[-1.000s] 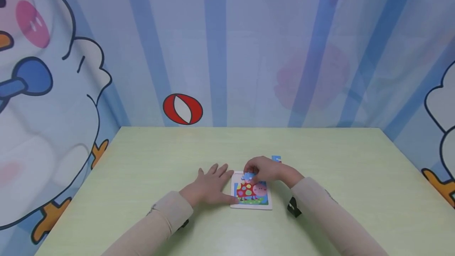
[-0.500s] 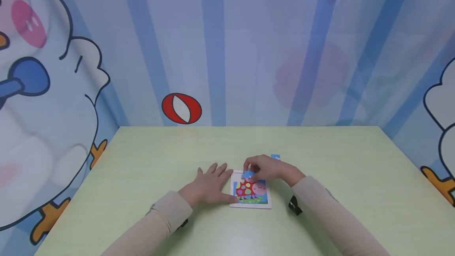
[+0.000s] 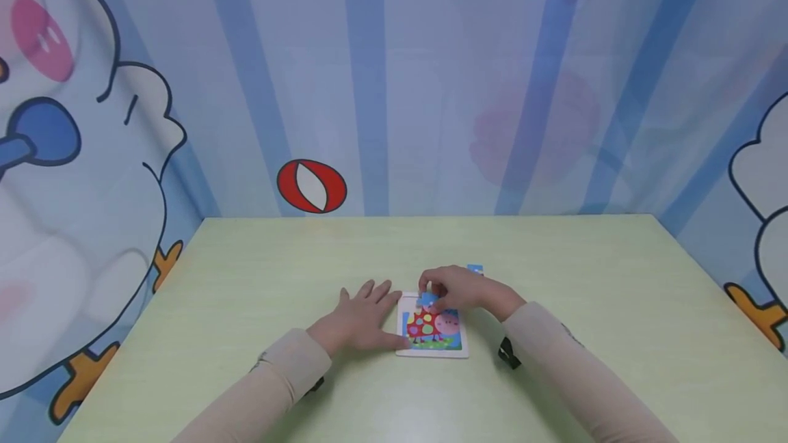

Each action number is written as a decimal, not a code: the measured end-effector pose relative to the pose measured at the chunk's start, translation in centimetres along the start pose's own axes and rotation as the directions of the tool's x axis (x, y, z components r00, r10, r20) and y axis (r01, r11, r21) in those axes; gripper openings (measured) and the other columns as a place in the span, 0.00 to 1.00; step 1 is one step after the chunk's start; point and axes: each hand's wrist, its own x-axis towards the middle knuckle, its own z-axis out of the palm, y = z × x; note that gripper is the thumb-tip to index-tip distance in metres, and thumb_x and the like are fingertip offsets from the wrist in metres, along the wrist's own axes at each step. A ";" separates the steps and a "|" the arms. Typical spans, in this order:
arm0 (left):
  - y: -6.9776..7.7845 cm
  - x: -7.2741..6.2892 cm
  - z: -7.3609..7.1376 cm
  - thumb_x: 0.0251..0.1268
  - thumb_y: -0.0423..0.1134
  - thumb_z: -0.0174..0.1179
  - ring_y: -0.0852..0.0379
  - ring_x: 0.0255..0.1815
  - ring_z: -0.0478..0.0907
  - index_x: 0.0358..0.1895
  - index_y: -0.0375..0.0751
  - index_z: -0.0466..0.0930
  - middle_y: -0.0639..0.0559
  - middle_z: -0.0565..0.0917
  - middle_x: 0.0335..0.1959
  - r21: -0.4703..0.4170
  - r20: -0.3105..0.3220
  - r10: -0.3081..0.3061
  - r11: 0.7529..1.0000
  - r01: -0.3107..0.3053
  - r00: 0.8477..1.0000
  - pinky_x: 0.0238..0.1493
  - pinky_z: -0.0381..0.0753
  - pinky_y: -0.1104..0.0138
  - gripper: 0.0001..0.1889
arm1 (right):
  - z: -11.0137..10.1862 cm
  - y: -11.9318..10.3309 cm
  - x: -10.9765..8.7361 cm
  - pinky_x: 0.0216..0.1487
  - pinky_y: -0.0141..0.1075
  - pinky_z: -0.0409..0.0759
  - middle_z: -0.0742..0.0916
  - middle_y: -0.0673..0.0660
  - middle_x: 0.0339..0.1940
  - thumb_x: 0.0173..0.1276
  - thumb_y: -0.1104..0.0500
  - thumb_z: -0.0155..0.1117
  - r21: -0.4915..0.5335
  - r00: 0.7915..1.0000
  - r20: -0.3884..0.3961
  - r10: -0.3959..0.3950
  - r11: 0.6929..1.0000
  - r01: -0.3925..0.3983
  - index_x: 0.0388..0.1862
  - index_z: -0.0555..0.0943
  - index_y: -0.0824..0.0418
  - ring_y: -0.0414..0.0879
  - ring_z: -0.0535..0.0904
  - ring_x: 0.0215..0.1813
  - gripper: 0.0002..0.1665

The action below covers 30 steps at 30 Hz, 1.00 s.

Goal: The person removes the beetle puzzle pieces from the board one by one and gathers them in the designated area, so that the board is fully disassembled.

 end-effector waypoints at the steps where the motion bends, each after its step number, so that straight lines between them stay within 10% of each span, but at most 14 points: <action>1: 0.0 0.0 0.0 0.55 0.73 0.54 0.39 0.77 0.45 0.76 0.51 0.55 0.47 0.51 0.78 0.000 0.000 0.000 1.000 0.000 1.000 0.65 0.48 0.31 0.49 | 0.0 0.0 0.0 0.44 0.38 0.76 0.80 0.49 0.33 0.63 0.60 0.69 -0.001 1.000 -0.001 0.000 1.000 0.000 0.44 0.77 0.50 0.44 0.73 0.37 0.13; 30: 0.1 0.0 -0.1 0.54 0.71 0.56 0.39 0.77 0.44 0.76 0.50 0.55 0.48 0.52 0.78 -0.019 0.005 -0.008 1.000 0.008 1.000 0.66 0.48 0.32 0.49 | -2.0 2.6 -1.6 0.37 0.36 0.71 0.78 0.52 0.31 0.68 0.65 0.62 0.255 0.992 -0.108 -0.059 0.963 0.085 0.47 0.82 0.61 0.45 0.71 0.35 0.10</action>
